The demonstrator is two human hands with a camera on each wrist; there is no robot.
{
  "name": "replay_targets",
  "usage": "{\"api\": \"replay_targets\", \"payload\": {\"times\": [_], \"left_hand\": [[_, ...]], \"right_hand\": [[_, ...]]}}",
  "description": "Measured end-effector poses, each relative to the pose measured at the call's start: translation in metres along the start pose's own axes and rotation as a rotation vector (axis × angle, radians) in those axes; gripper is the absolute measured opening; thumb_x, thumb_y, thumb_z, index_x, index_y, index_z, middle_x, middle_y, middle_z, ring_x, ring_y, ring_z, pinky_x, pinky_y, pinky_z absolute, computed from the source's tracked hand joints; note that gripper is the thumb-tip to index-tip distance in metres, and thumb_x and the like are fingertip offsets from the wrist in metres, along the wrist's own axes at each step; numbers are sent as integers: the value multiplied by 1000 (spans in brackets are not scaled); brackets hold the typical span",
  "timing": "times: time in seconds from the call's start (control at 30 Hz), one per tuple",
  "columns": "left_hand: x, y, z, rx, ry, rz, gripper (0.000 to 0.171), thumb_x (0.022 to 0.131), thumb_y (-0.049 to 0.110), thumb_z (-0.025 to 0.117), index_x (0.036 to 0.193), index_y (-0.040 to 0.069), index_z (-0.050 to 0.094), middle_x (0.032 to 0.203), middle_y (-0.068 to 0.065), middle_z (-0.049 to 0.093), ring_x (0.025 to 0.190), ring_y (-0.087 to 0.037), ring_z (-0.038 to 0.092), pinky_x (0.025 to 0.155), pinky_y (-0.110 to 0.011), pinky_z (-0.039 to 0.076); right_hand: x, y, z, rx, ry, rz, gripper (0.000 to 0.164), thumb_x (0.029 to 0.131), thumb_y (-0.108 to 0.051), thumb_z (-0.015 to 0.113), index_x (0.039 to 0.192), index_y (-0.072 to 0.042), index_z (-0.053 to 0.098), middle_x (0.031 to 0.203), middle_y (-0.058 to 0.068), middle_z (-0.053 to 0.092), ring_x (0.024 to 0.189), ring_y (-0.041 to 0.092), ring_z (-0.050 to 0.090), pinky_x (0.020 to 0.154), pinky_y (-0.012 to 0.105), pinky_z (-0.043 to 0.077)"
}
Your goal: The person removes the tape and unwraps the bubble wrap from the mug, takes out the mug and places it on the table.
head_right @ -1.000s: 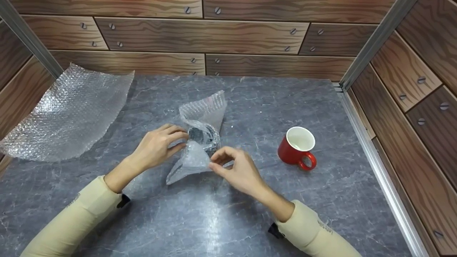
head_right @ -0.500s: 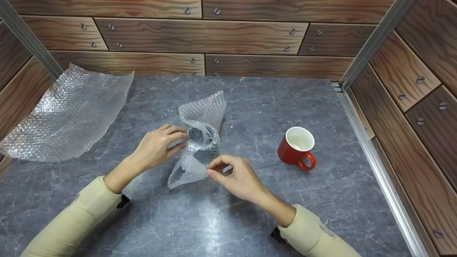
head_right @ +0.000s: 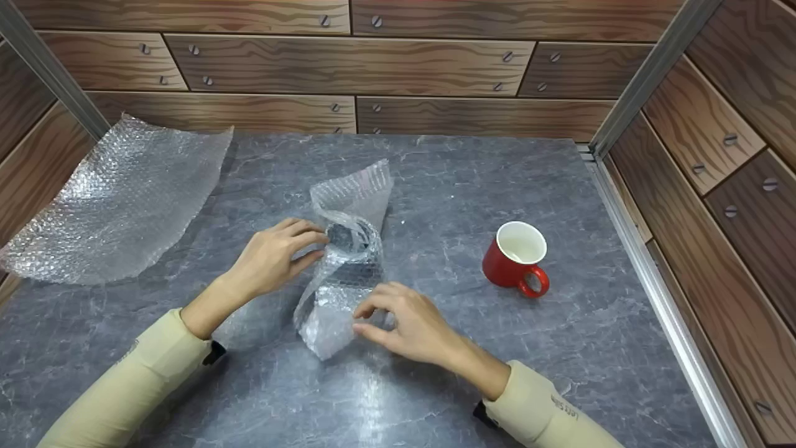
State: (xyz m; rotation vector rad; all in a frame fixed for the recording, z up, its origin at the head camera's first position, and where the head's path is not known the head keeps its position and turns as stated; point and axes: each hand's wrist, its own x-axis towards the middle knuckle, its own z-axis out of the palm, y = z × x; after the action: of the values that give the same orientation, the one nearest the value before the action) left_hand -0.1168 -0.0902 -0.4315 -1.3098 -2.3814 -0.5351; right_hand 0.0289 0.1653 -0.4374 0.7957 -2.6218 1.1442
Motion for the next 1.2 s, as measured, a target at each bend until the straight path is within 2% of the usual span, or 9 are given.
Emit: {"api": "replay_targets", "payload": {"times": [0.2, 0.37, 0.73, 1.2], "left_hand": [[0, 1, -1, 13, 12, 8, 18, 100, 29, 73, 114, 19, 76, 116, -2, 77, 108, -23, 72, 88, -38, 64], [0, 0, -1, 14, 18, 14, 19, 99, 28, 73, 114, 18, 76, 116, -3, 77, 108, -24, 72, 89, -38, 65], [0, 1, -1, 17, -25, -20, 20, 100, 30, 71, 116, 19, 76, 120, -1, 77, 112, -23, 71, 92, -39, 64], [0, 1, -1, 16, -28, -14, 21, 100, 31, 71, 116, 18, 76, 121, -3, 77, 112, -24, 71, 92, -39, 64]], "right_hand": [[-2, 2, 4, -109, -61, -37, 10, 92, -26, 82, 101, -25, 79, 99, -12, 73, 94, 7, 64, 84, 31, 58], [-2, 5, 7, -211, -93, -127, 10, 92, -28, 81, 101, -24, 80, 100, -8, 72, 94, 9, 61, 78, 26, 56], [-1, 9, 12, -325, -108, -266, 12, 90, -32, 82, 101, -27, 81, 99, -7, 69, 93, 12, 60, 77, 28, 54], [2, 10, 17, -388, -171, -279, 15, 90, -34, 82, 103, -26, 82, 98, -6, 69, 90, 11, 57, 78, 27, 52]]}}
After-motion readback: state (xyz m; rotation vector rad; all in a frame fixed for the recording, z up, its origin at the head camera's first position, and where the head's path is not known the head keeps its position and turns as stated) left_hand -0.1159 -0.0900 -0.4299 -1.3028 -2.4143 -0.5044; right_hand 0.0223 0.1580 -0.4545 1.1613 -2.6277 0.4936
